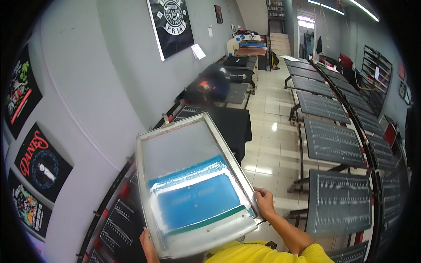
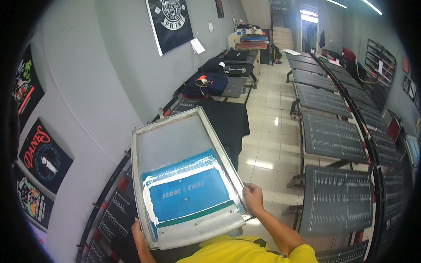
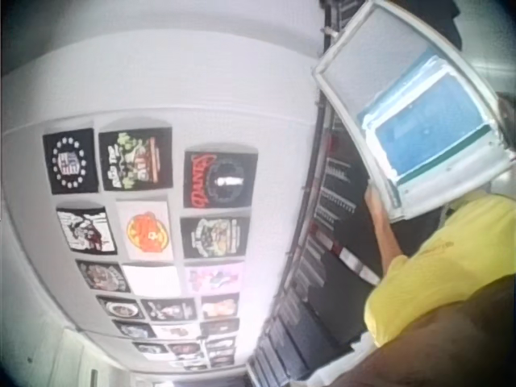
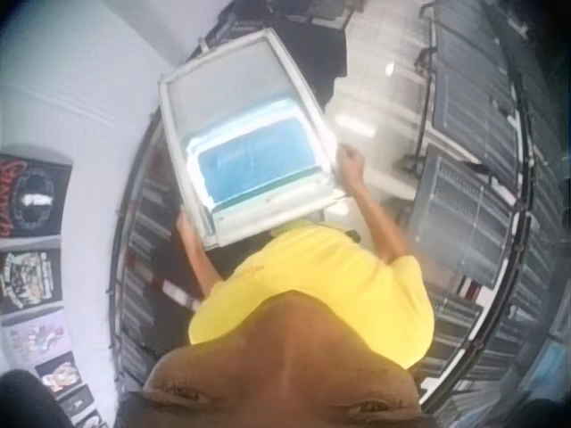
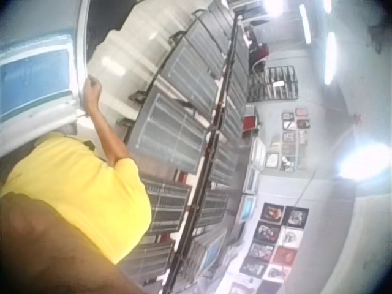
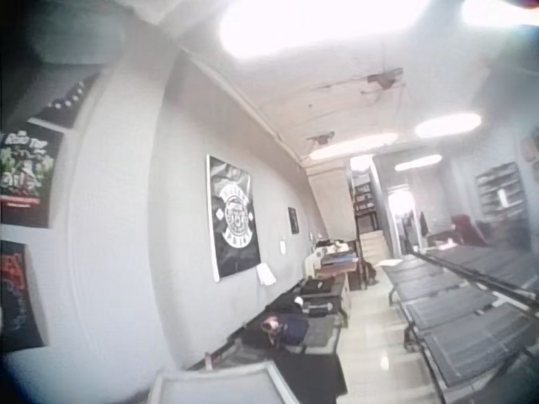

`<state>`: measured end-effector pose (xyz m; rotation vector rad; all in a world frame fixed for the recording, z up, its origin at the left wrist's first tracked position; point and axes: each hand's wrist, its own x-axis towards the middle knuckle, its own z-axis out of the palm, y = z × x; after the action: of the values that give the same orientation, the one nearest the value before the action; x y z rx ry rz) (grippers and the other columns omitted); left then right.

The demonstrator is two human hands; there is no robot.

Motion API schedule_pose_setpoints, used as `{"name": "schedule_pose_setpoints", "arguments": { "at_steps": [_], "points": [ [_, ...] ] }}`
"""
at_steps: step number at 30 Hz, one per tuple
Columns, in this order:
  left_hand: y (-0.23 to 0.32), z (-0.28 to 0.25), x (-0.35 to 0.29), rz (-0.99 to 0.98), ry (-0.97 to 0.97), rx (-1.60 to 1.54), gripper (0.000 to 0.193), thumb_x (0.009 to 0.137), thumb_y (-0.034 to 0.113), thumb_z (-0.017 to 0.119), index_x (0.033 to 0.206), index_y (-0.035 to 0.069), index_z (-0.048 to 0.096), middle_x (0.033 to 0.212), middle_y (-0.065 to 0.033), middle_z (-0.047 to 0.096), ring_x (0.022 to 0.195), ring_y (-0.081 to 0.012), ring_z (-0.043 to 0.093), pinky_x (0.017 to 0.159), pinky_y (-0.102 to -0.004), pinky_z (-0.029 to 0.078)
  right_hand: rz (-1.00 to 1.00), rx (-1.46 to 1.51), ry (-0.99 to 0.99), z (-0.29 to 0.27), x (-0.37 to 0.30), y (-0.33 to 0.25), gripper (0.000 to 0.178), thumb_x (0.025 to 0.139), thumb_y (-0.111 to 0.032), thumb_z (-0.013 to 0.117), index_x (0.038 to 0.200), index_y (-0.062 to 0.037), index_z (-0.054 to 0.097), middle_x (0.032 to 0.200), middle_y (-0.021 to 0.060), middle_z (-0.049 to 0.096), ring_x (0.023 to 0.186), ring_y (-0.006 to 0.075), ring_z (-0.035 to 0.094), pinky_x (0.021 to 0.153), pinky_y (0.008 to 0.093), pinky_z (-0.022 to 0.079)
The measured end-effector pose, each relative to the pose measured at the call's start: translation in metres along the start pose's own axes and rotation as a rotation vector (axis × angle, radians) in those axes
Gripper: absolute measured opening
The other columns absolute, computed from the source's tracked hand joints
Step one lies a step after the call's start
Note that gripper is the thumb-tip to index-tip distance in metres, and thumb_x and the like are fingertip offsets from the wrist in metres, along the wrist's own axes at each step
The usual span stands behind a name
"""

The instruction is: The person performs screen printing by applying blue ink through a screen onto black shirts using a squeegee, then lifts the frame and moves between printing stations.

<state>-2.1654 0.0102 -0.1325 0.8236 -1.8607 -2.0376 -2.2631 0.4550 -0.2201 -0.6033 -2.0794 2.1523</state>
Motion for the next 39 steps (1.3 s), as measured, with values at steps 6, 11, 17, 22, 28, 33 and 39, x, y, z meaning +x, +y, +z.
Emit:
{"name": "schedule_pose_setpoints", "arguments": {
  "at_steps": [6,11,17,22,28,33,39],
  "points": [
    [-0.009,0.095,0.053,0.059,0.055,-0.076,0.039,0.104,0.029,0.047,0.101,-0.005,0.066,0.085,-0.0081,0.066,0.071,-0.0160,0.063,0.063,-0.0298,0.050,-0.042,-0.091,-0.061,0.007,0.134,-0.057,0.028,0.092,-0.011,0.058,0.111,0.0072,0.067,0.095,0.0119,0.070,0.083,0.0141,0.062,0.078,0.0263,0.049],
    [0.004,0.168,0.070,0.060,0.077,0.025,0.033,0.103,0.025,0.048,0.106,-0.003,0.064,0.092,-0.0076,0.065,0.082,-0.0166,0.062,0.077,-0.0317,0.049,-0.062,-0.126,-0.104,0.012,0.239,-0.053,0.026,0.092,-0.011,0.058,0.107,0.0062,0.069,0.089,0.0095,0.070,0.077,0.0133,0.061,0.074,0.0262,0.049],
    [-0.065,0.242,0.096,0.126,0.408,0.078,0.031,0.101,0.024,0.052,0.107,-0.004,0.065,0.096,-0.0042,0.064,0.087,-0.0122,0.057,0.081,-0.0296,0.045,-0.053,-0.126,-0.256,0.014,0.383,-0.048,0.024,0.091,-0.008,0.060,0.107,0.0086,0.068,0.090,0.0102,0.070,0.077,0.0130,0.062,0.074,0.0260,0.049],
    [-0.084,0.359,0.085,-0.014,0.536,0.246,0.037,0.099,0.028,0.054,0.107,-0.006,0.065,0.093,-0.0058,0.064,0.087,-0.0143,0.056,0.082,-0.0317,0.044,-0.092,-0.208,-0.374,-0.003,0.509,-0.045,0.025,0.090,-0.007,0.061,0.108,0.0085,0.068,0.089,0.0133,0.071,0.077,0.0141,0.064,0.072,0.0273,0.050],
    [-0.096,0.471,0.075,-0.034,0.659,0.196,0.040,0.097,0.030,0.057,0.109,-0.007,0.066,0.093,-0.0075,0.067,0.087,-0.0148,0.058,0.082,-0.0325,0.047,-0.075,-0.211,-0.550,-0.003,0.613,-0.059,0.021,0.087,-0.002,0.060,0.103,0.0081,0.068,0.083,0.0042,0.066,0.070,0.0080,0.055,0.065,0.0220,0.044],
    [-0.101,0.527,0.091,-0.067,0.733,0.200,0.040,0.097,0.030,0.057,0.108,-0.008,0.066,0.094,-0.0092,0.068,0.088,-0.0157,0.058,0.081,-0.0334,0.047,-0.122,-0.219,-0.620,0.012,0.684,-0.042,0.019,0.087,0.000,0.059,0.102,0.0073,0.069,0.076,0.0003,0.062,0.064,0.0065,0.052,0.059,0.0210,0.040],
    [-0.118,0.537,0.124,-0.070,0.777,0.235,0.042,0.097,0.032,0.056,0.103,-0.008,0.067,0.087,-0.0105,0.067,0.082,-0.0152,0.058,0.076,-0.0337,0.047,-0.146,-0.221,-0.666,0.048,0.728,-0.026,0.018,0.087,0.000,0.059,0.101,0.0068,0.069,0.075,-0.0003,0.062,0.063,0.0050,0.050,0.058,0.0204,0.039]
  ]
}}
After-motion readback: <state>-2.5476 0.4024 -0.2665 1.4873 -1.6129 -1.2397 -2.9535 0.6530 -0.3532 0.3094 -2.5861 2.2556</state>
